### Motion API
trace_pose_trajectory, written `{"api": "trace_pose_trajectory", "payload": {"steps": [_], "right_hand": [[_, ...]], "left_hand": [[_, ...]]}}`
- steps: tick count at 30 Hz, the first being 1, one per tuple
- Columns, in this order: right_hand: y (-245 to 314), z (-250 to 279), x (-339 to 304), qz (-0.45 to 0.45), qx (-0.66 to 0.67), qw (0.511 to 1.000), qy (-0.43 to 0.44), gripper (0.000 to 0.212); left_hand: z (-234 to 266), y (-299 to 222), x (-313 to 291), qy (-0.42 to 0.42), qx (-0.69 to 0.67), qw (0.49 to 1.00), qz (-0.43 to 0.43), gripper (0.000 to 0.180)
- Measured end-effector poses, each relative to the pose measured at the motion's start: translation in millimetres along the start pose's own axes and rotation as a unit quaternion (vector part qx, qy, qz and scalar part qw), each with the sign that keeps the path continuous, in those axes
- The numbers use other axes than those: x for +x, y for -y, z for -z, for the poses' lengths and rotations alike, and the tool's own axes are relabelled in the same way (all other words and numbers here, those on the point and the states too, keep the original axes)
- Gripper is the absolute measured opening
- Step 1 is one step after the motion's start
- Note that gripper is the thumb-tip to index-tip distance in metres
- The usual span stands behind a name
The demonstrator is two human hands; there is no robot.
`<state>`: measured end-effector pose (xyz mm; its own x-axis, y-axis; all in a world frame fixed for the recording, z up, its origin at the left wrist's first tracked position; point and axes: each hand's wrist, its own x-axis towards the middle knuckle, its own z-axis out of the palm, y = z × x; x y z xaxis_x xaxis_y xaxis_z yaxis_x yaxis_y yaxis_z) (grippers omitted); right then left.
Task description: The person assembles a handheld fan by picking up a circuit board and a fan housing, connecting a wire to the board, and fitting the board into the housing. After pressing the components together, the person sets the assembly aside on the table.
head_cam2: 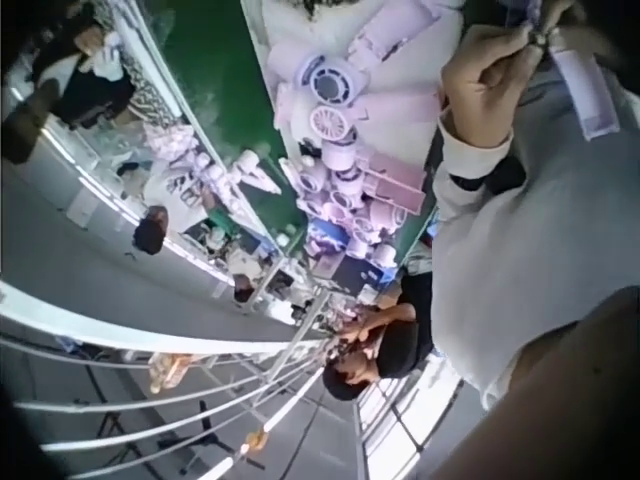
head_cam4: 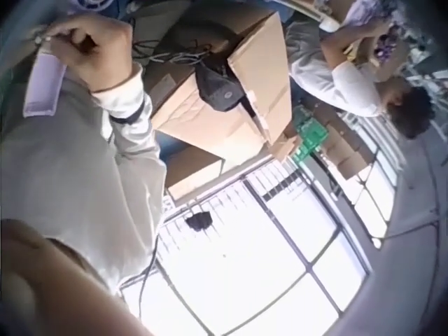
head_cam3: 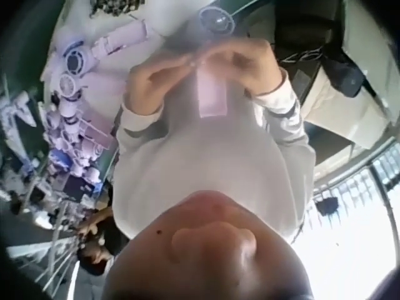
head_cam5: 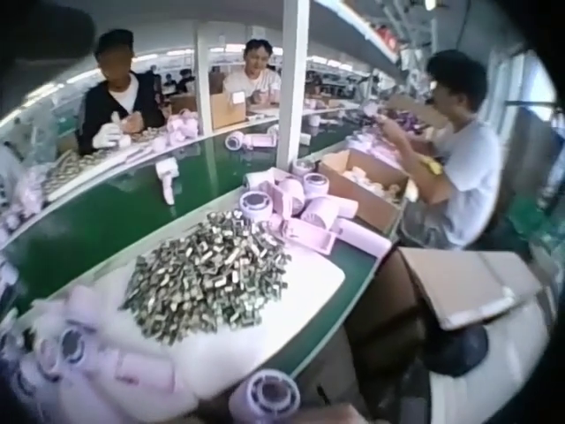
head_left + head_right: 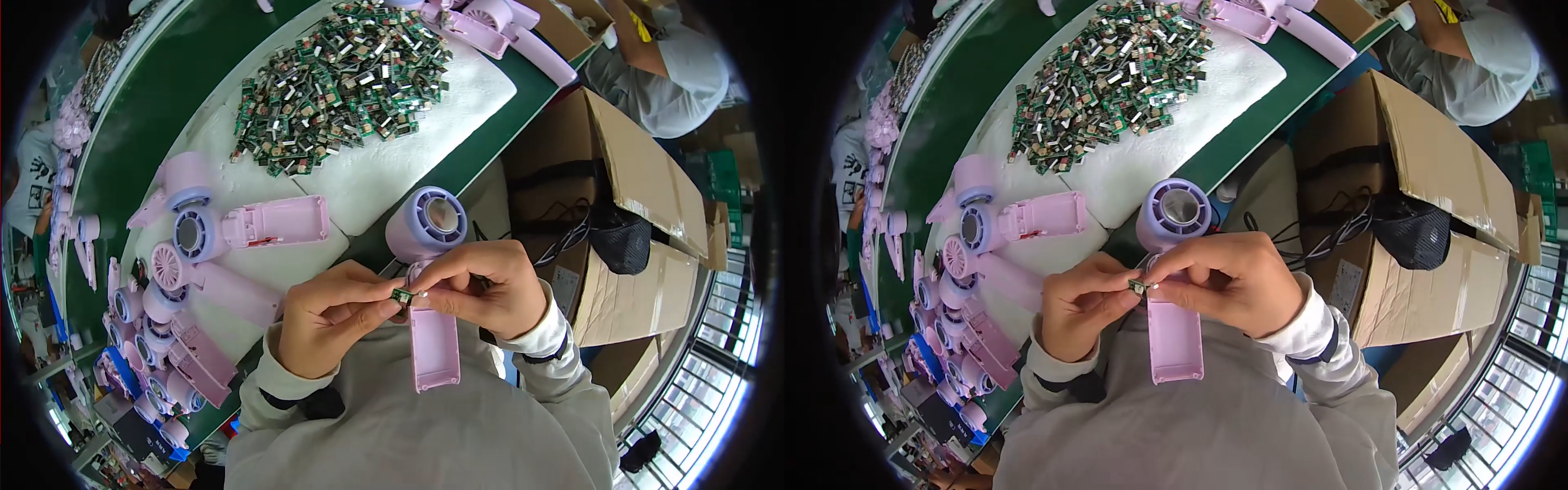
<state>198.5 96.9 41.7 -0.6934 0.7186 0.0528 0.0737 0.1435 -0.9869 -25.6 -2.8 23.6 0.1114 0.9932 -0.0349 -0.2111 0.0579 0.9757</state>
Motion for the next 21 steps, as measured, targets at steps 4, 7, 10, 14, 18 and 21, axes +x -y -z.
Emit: {"api": "trace_pose_trajectory", "payload": {"steps": [4, 7, 10, 14, 18, 21], "right_hand": [[2.1, 13.4, -2.2, -0.015, -0.030, 0.999, 0.023, 0.017], [9.8, 21.2, -0.1, -0.020, -0.045, 0.998, 0.049, 0.016], [22.8, 17.6, 6.4, -0.014, -0.051, 0.995, 0.087, 0.015], [32.2, 9.6, 26.8, -0.008, -0.049, 0.989, 0.140, 0.013], [32.2, -3.0, 21.8, -0.015, -0.042, 0.986, 0.158, 0.015], [32.2, -1.5, 14.8, -0.004, -0.069, 0.985, 0.155, 0.016]], "left_hand": [[-2.6, 12.9, 5.1, 0.022, -0.013, 1.000, -0.005, 0.032], [-8.4, 15.2, 5.3, 0.010, -0.019, 1.000, -0.007, 0.032], [-6.0, 7.2, -0.3, -0.023, -0.013, 1.000, -0.005, 0.031], [-0.2, 3.6, -8.5, -0.072, -0.038, 0.996, -0.030, 0.030], [-2.4, -1.0, -25.8, -0.091, -0.035, 0.994, -0.041, 0.031], [-18.7, 2.5, -40.3, -0.099, -0.026, 0.994, -0.041, 0.037]]}}
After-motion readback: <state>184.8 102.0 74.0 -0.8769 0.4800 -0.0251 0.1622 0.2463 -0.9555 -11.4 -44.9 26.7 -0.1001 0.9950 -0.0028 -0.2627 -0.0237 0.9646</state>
